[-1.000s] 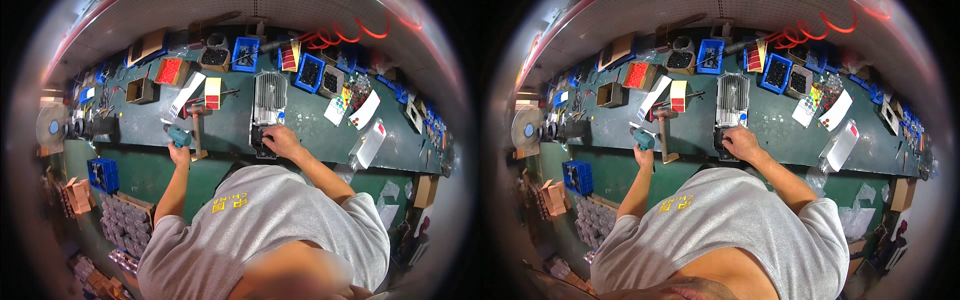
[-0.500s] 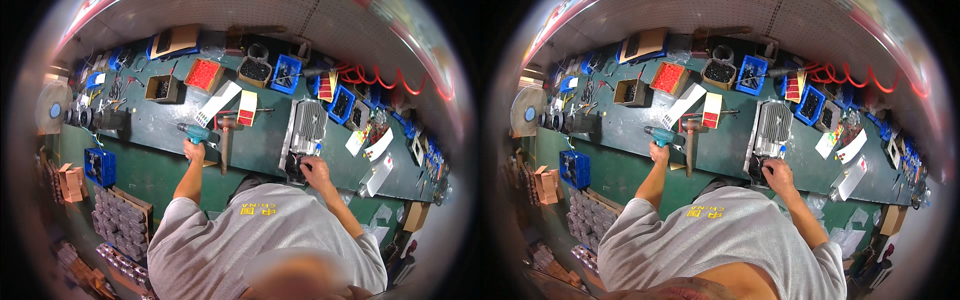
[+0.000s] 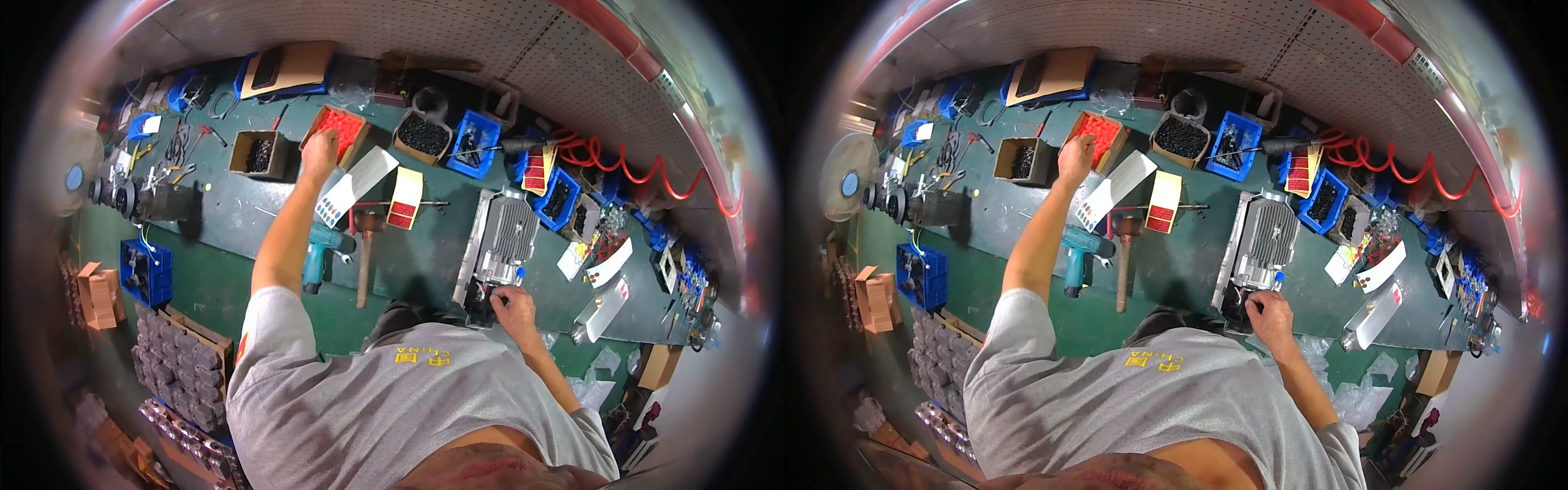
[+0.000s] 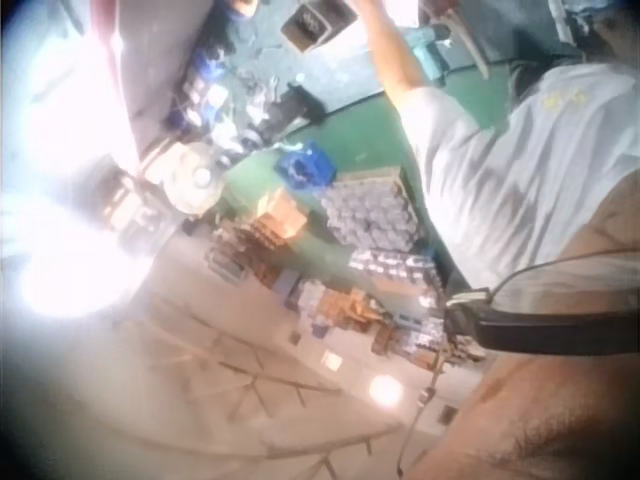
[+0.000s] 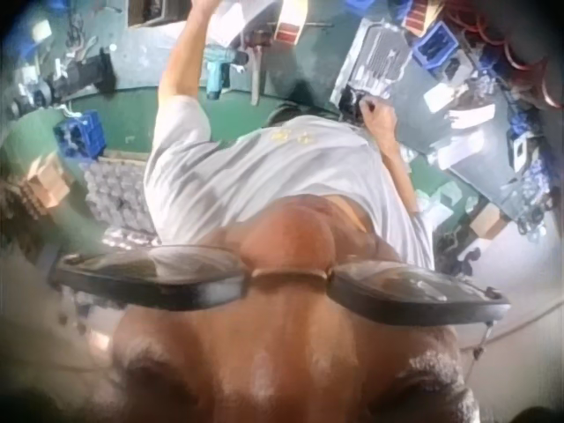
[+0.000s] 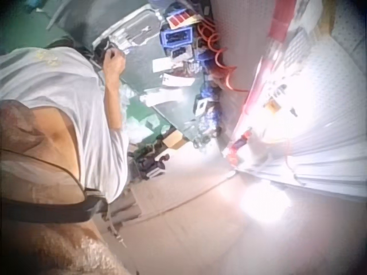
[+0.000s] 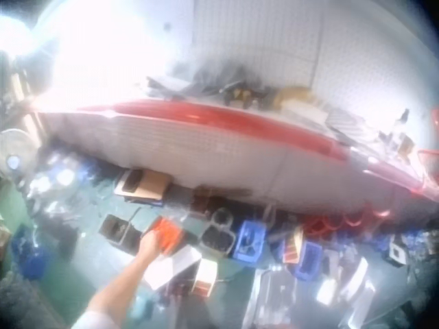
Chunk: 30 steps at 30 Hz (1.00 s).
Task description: The person assembles a silver metal housing onto a motor unit using a cordless drill to fasten screws. They handle the motor, housing, screws, and drill, then place the completed unit on a table with other similar units.
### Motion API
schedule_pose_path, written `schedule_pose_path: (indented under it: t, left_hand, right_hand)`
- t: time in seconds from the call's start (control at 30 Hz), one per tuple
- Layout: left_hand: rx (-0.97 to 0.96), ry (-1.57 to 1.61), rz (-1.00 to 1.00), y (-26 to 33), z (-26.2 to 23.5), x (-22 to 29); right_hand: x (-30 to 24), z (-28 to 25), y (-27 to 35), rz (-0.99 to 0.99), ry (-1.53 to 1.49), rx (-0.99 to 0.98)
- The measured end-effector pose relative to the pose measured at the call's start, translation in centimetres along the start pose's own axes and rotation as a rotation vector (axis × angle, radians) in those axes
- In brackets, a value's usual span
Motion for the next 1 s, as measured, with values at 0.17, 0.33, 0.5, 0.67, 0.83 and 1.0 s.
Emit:
schedule_pose_path:
  t: [0.17,0.33,0.5,0.67,0.83,1.0]
  left_hand:
    - [-0.318,-0.158,0.076,-3.7,3.2,-0.2]
    - [-0.339,-0.28,0.098,-4.5,4.5,-0.5]
    - [-0.359,-0.256,0.04,-4.8,4.3,-0.7]
    - [-0.309,-0.217,0.06,-4.1,4.3,-0.5]
    - [-0.403,-0.294,-0.121,-5.8,5.0,-1.0]
    - [-0.409,-0.192,-0.2,-6.0,4.4,-0.1]
  right_hand:
    - [-0.5,0.2,0.1,0.066,-0.033,0.019]
    - [-0.9,0.0,0.2,0.053,-0.033,0.042]
    - [-0.7,0.1,0.1,0.055,-0.02,0.036]
    - [-0.9,0.2,0.4,0.054,-0.027,0.059]
    - [-1.1,0.1,0.4,0.035,-0.021,0.064]
    - [-1.1,0.4,0.9,0.024,-0.042,0.117]
Point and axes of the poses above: each hand's wrist, its own y-axis away from the middle knuckle, its own z-axis out of the palm, x = y × z, the point moved 2 cm from there along -y, towards the middle knuckle, and after that the axes turned 3 degrees about -x, right-handed, at the moved point
